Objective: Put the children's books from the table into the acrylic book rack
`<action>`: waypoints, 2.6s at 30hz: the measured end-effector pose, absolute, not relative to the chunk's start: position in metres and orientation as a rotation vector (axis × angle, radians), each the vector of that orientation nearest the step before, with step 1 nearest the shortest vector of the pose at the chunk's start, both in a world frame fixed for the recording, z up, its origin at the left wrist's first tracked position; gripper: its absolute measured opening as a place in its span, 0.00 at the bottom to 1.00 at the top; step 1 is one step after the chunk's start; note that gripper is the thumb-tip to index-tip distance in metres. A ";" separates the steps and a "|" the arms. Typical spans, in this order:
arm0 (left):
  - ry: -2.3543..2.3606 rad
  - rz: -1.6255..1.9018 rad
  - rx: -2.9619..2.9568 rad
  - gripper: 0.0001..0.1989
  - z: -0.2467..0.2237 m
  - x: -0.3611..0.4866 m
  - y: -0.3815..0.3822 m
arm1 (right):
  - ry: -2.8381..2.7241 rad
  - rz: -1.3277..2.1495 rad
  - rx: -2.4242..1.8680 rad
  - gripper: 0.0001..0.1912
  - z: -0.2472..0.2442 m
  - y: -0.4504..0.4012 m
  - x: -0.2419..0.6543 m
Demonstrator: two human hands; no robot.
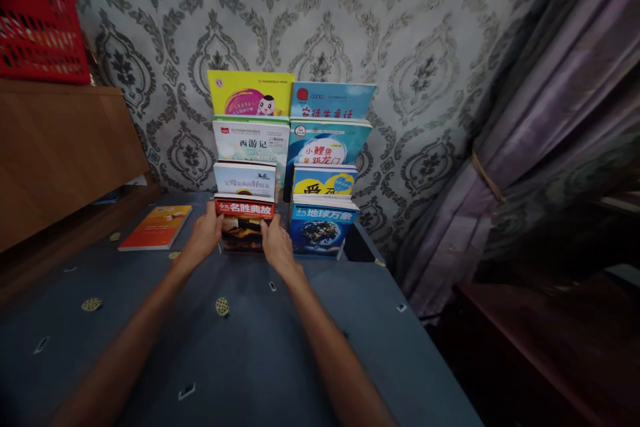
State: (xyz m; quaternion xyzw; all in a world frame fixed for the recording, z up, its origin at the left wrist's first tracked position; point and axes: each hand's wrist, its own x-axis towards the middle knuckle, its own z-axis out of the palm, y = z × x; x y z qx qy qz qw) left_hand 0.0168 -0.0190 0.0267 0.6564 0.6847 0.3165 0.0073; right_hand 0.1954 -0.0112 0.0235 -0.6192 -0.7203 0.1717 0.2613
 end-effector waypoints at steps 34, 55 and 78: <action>2.007 1.091 2.236 0.07 0.026 0.000 -0.016 | -1.986 0.452 -1.555 0.15 0.017 -0.002 0.204; 2.097 1.002 2.199 0.06 0.025 0.005 -0.017 | -2.033 0.314 -1.863 0.17 0.027 -0.014 0.197; 2.041 1.120 2.214 0.14 0.015 0.007 -0.011 | -2.008 0.276 -1.886 0.16 0.024 -0.013 0.194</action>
